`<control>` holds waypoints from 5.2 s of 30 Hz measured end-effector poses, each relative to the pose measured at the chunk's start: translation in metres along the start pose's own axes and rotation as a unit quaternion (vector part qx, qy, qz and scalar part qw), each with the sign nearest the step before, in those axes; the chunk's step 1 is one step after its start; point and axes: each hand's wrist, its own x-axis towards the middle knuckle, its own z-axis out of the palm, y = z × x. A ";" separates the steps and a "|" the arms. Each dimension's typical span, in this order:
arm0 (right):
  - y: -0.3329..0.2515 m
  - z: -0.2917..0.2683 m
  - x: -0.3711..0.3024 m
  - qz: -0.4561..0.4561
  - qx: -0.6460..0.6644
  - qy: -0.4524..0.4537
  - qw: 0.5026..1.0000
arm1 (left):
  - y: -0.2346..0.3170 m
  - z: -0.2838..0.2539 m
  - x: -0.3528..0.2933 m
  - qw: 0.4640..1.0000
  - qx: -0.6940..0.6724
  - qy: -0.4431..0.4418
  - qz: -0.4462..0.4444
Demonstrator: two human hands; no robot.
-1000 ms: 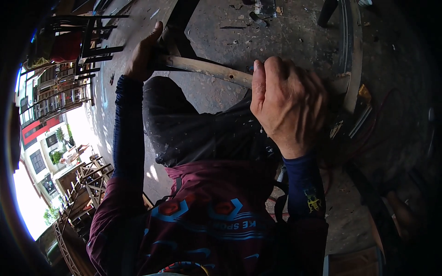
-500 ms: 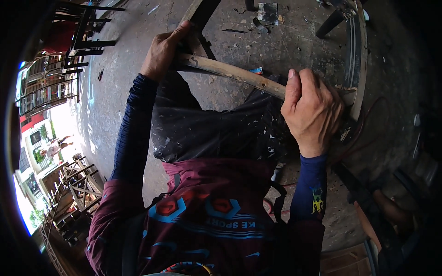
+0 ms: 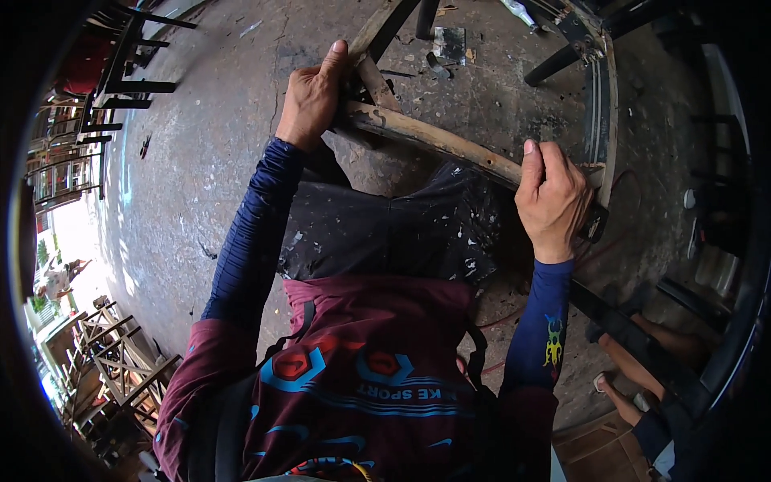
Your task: Repairing a wooden chair frame using a small hand tool and a pneumatic stapler.
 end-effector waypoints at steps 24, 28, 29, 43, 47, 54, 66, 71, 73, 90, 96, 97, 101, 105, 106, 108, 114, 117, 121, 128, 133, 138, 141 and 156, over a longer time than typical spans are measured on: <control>0.000 0.003 0.006 0.042 -0.058 -0.009 0.997 | 0.022 -0.006 -0.002 0.997 0.068 -0.040 -0.024; 0.007 -0.001 0.005 0.021 -0.049 0.008 0.999 | 0.024 0.000 -0.009 0.996 0.086 -0.018 -0.013; 0.005 -0.001 0.005 0.024 -0.048 0.005 0.999 | 0.021 -0.001 -0.007 0.996 0.086 -0.018 -0.012; 0.005 0.006 0.002 0.015 -0.054 0.013 0.998 | 0.008 -0.004 -0.004 0.998 0.036 -0.049 -0.017; 0.004 0.005 0.000 0.014 -0.062 0.018 0.998 | 0.013 -0.006 -0.005 0.997 0.049 -0.055 0.002; 0.007 -0.005 0.002 0.000 0.072 0.091 0.993 | 0.013 -0.005 0.003 0.996 0.075 -0.041 0.009; 0.084 -0.020 -0.020 0.220 0.076 0.344 0.910 | 0.011 -0.004 -0.010 0.998 0.061 -0.025 -0.016; 0.127 -0.033 -0.004 0.271 0.024 0.282 0.920 | 0.024 0.021 -0.020 0.997 0.067 -0.033 -0.001; 0.131 -0.034 -0.003 0.289 -0.040 0.218 0.931 | 0.011 0.022 -0.014 0.999 0.022 -0.028 0.003; 0.119 -0.031 -0.008 0.347 0.004 0.173 0.922 | 0.009 0.014 -0.006 0.995 0.017 -0.085 0.042; 0.108 -0.024 -0.005 0.339 -0.004 0.164 0.926 | 0.009 0.010 0.006 0.996 -0.028 -0.072 0.035; 0.108 -0.022 -0.005 0.338 -0.004 0.164 0.927 | 0.009 0.009 0.007 0.997 -0.019 -0.072 0.027; 0.118 -0.025 -0.006 0.340 0.011 0.161 0.927 | 0.008 0.013 0.004 0.995 0.044 -0.065 0.056; 0.131 -0.028 -0.006 0.350 0.016 0.159 0.923 | 0.012 0.017 -0.011 0.995 0.047 -0.066 0.054; 0.132 -0.028 -0.006 0.355 0.009 0.156 0.922 | 0.009 0.018 -0.009 0.995 0.047 -0.066 0.053; 0.131 -0.028 -0.006 0.358 0.014 0.158 0.920 | 0.005 0.019 -0.005 0.996 0.027 -0.070 0.058; 0.129 -0.028 -0.005 0.366 0.010 0.163 0.916 | 0.009 0.020 -0.009 0.995 0.034 -0.053 0.073; 0.129 -0.029 -0.006 0.363 0.013 0.164 0.917 | 0.007 0.020 -0.008 0.996 0.029 -0.056 0.069; 0.131 -0.027 -0.006 0.357 0.018 0.171 0.918 | -0.002 0.021 -0.002 0.995 0.024 -0.065 0.072; 0.143 -0.024 -0.009 0.349 0.031 0.179 0.919 | 0.007 0.019 -0.008 0.996 0.026 -0.063 0.063; 0.143 -0.023 -0.008 0.350 0.021 0.170 0.921 | 0.007 0.019 -0.008 0.996 0.033 -0.052 0.065; 0.143 -0.024 -0.008 0.357 0.016 0.163 0.920 | 0.007 0.020 -0.007 0.996 0.040 -0.052 0.058; 0.142 -0.025 -0.007 0.357 0.014 0.162 0.920 | 0.012 0.019 -0.011 0.997 0.036 -0.048 0.050; 0.135 -0.025 -0.005 0.367 0.000 0.153 0.917 | 0.015 0.017 -0.012 0.997 0.047 -0.051 0.043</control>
